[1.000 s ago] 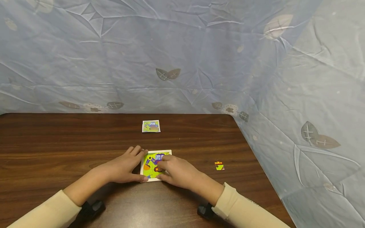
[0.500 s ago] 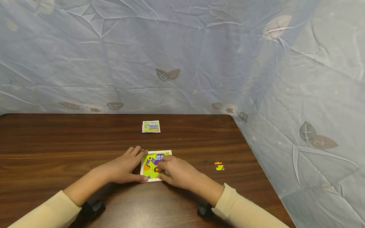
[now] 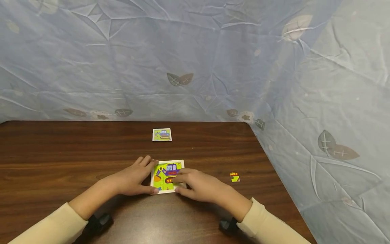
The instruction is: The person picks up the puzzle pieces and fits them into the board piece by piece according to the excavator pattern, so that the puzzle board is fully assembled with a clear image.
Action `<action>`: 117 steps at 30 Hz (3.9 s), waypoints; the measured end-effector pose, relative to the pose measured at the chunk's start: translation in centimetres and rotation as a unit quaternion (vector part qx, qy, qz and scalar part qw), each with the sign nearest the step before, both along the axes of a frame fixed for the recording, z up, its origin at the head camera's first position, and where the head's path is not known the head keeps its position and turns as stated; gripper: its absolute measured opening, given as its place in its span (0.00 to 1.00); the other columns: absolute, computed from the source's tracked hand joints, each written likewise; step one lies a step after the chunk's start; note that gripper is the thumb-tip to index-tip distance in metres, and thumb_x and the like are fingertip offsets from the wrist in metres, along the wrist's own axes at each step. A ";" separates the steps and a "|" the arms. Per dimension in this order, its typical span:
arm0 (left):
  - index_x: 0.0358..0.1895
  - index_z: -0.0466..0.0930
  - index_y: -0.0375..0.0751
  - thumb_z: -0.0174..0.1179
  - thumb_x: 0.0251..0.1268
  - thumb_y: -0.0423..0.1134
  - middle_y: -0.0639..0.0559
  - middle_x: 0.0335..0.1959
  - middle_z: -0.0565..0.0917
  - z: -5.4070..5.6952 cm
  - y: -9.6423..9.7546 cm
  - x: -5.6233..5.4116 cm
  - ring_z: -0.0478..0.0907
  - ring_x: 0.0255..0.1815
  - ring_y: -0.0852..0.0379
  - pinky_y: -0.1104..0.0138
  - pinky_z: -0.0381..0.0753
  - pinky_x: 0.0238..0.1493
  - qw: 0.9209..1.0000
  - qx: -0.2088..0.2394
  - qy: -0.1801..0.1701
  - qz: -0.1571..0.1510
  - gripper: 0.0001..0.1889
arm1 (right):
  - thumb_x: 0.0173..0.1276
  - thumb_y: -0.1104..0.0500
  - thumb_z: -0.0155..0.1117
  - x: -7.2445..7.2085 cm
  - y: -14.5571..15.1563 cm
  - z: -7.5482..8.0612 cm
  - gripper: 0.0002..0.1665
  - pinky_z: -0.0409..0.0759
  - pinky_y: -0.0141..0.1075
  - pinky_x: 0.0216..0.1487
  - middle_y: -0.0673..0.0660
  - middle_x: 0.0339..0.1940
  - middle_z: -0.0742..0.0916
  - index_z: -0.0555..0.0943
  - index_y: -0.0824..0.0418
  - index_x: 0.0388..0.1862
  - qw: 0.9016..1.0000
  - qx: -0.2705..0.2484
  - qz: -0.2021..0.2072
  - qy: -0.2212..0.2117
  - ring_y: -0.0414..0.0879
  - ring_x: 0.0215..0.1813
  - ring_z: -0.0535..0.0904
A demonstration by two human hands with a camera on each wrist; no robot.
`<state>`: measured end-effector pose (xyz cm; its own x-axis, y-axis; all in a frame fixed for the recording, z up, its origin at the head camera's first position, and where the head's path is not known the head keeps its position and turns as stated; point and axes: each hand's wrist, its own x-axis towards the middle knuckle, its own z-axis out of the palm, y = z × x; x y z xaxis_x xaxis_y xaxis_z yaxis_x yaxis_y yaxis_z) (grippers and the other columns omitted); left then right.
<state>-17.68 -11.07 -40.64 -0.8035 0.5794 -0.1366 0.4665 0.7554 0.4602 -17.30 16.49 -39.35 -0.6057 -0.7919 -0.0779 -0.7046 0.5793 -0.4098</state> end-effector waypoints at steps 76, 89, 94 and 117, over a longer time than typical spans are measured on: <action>0.80 0.59 0.28 0.72 0.62 0.63 0.40 0.66 0.69 -0.1 -0.2 0.2 0.65 0.67 0.44 0.49 0.76 0.68 1.000 0.002 -0.009 0.012 0.54 | 0.74 0.49 0.70 -0.4 1.7 -0.1 0.13 0.81 0.28 0.44 0.47 0.45 0.83 0.86 0.55 0.49 0.992 0.050 -0.013 0.118 0.34 0.43 0.73; 0.80 0.59 0.28 0.70 0.63 0.63 0.39 0.67 0.69 0.5 -0.1 0.2 0.65 0.68 0.43 0.49 0.76 0.69 1.000 -0.013 -0.015 0.009 0.54 | 0.73 0.50 0.71 -0.4 0.3 -0.2 0.07 0.73 0.24 0.38 0.46 0.40 0.80 0.85 0.52 0.42 0.991 0.040 -0.002 0.129 0.34 0.39 0.69; 0.79 0.60 0.27 0.71 0.63 0.63 0.39 0.66 0.69 0.6 -0.1 0.3 0.65 0.66 0.43 0.49 0.76 0.68 1.000 -0.010 -0.014 0.008 0.54 | 0.74 0.52 0.71 -0.2 0.0 -0.1 0.06 0.72 0.24 0.37 0.46 0.39 0.80 0.85 0.52 0.40 0.993 0.042 -0.012 0.108 0.34 0.39 0.69; 0.79 0.61 0.28 0.72 0.62 0.63 0.41 0.64 0.70 0.0 -0.2 0.4 0.65 0.65 0.45 0.50 0.77 0.66 1.000 -0.004 -0.006 0.006 0.54 | 0.72 0.45 0.72 -0.2 -0.2 0.0 0.18 0.80 0.31 0.45 0.48 0.48 0.83 0.87 0.54 0.54 0.996 0.038 -0.060 0.051 0.37 0.44 0.75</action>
<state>-17.23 -11.26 -40.64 -0.8085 0.5689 -0.1509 0.4519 0.7643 0.4601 -17.48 16.31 -39.38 -0.7028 -0.7081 -0.0674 -0.6649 0.6877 -0.2915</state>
